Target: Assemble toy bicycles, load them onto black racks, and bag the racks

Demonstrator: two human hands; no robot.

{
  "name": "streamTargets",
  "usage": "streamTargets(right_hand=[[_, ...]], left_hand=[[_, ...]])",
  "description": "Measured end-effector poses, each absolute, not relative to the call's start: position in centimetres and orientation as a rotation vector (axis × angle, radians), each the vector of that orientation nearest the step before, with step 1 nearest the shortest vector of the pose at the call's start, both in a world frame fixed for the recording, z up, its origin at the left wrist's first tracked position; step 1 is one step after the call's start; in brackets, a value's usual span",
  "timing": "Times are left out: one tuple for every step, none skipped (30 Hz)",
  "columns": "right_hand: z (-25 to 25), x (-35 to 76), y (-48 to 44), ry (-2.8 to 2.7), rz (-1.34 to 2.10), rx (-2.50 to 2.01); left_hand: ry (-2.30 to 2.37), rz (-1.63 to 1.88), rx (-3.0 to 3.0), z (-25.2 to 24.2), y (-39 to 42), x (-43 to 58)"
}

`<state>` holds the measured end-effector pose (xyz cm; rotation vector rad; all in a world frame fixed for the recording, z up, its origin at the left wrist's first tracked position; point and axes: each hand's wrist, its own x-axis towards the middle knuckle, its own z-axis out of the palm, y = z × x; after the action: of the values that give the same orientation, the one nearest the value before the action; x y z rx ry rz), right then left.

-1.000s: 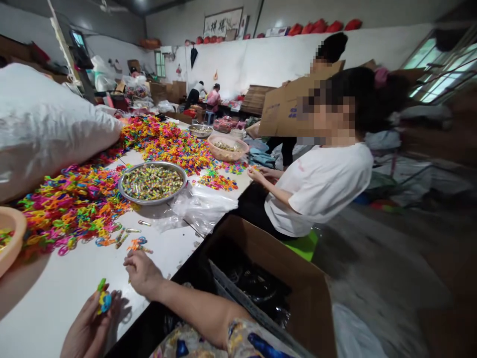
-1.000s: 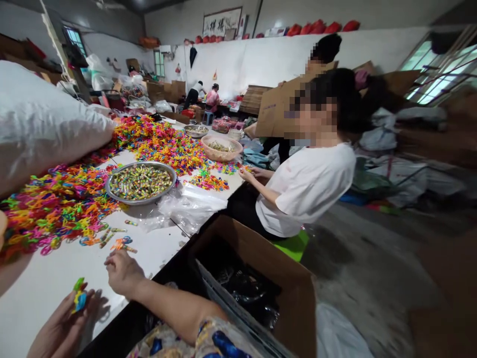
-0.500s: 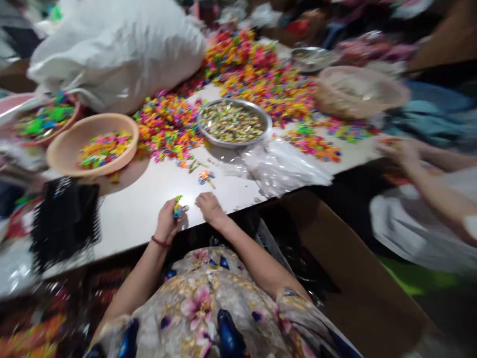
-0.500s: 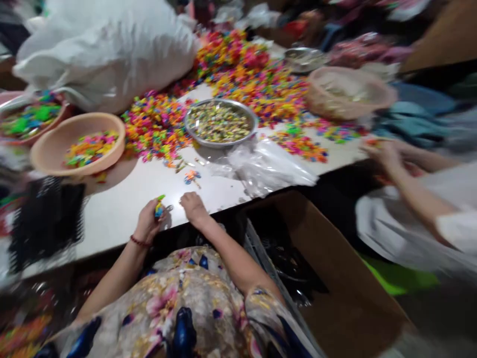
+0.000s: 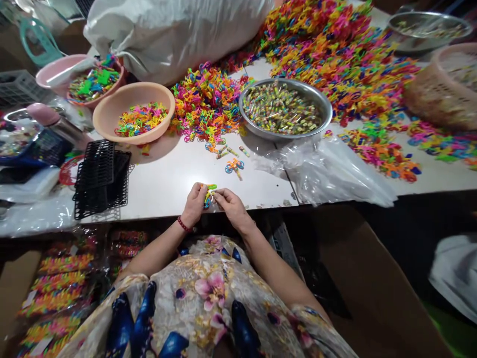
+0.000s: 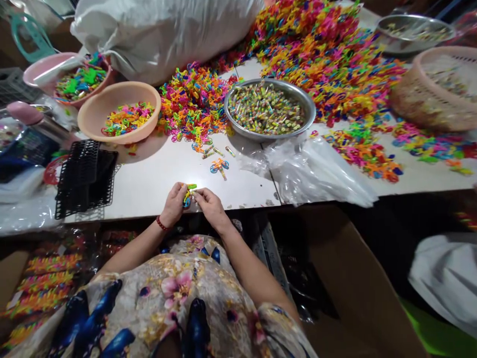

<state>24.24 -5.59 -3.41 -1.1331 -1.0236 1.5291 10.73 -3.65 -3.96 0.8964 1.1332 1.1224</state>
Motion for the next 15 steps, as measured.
streamTargets(right_hand=[[-3.36, 24.32, -5.65, -1.027, 1.531, -1.131], [-3.33, 24.40, -5.69, -1.030, 1.532, -1.131], [-3.33, 24.46, -5.73, -1.032, 1.531, -1.135], [-3.34, 24.50, -5.76, -1.034, 1.523, -1.142], [-3.36, 24.52, -5.79, -1.037, 1.512, -1.150], [-3.40, 24.51, -5.81, -1.042, 1.497, -1.158], [-3.44, 24.49, -5.83, -1.050, 1.483, -1.164], [-3.49, 24.46, -5.86, -1.061, 1.472, -1.169], [-3.55, 24.42, -5.88, -1.070, 1.462, -1.171], [-3.61, 24.39, -5.91, -1.076, 1.453, -1.171], [-3.67, 24.37, -5.94, -1.081, 1.444, -1.170], [-3.74, 24.36, -5.96, -1.085, 1.433, -1.168], [-3.79, 24.37, -5.98, -1.094, 1.421, -1.167], [-3.84, 24.39, -6.01, -1.110, 1.405, -1.168], [-3.87, 24.42, -6.03, -1.134, 1.380, -1.173]], left_hand=[[1.135, 1.112, 0.908, -4.05, -3.68, 10.71], [1.135, 1.103, 0.922, -4.12, -3.71, 10.68], [1.132, 1.098, 0.937, -4.19, -3.76, 10.67], [1.124, 1.097, 0.956, -4.24, -3.81, 10.66], [1.116, 1.098, 0.975, -4.26, -3.87, 10.67], [1.110, 1.100, 0.993, -4.25, -3.93, 10.70], [1.110, 1.101, 1.007, -4.22, -3.98, 10.72], [1.119, 1.099, 1.019, -4.16, -4.03, 10.75], [1.135, 1.092, 1.031, -4.08, -4.06, 10.76], [1.156, 1.082, 1.045, -3.98, -4.07, 10.75], [1.181, 1.072, 1.066, -3.88, -4.06, 10.71], [1.208, 1.060, 1.099, -3.79, -4.03, 10.65], [1.240, 1.047, 1.144, -3.70, -3.98, 10.57], [1.275, 1.035, 1.196, -3.63, -3.92, 10.48], [1.312, 1.023, 1.252, -3.58, -3.84, 10.38]])
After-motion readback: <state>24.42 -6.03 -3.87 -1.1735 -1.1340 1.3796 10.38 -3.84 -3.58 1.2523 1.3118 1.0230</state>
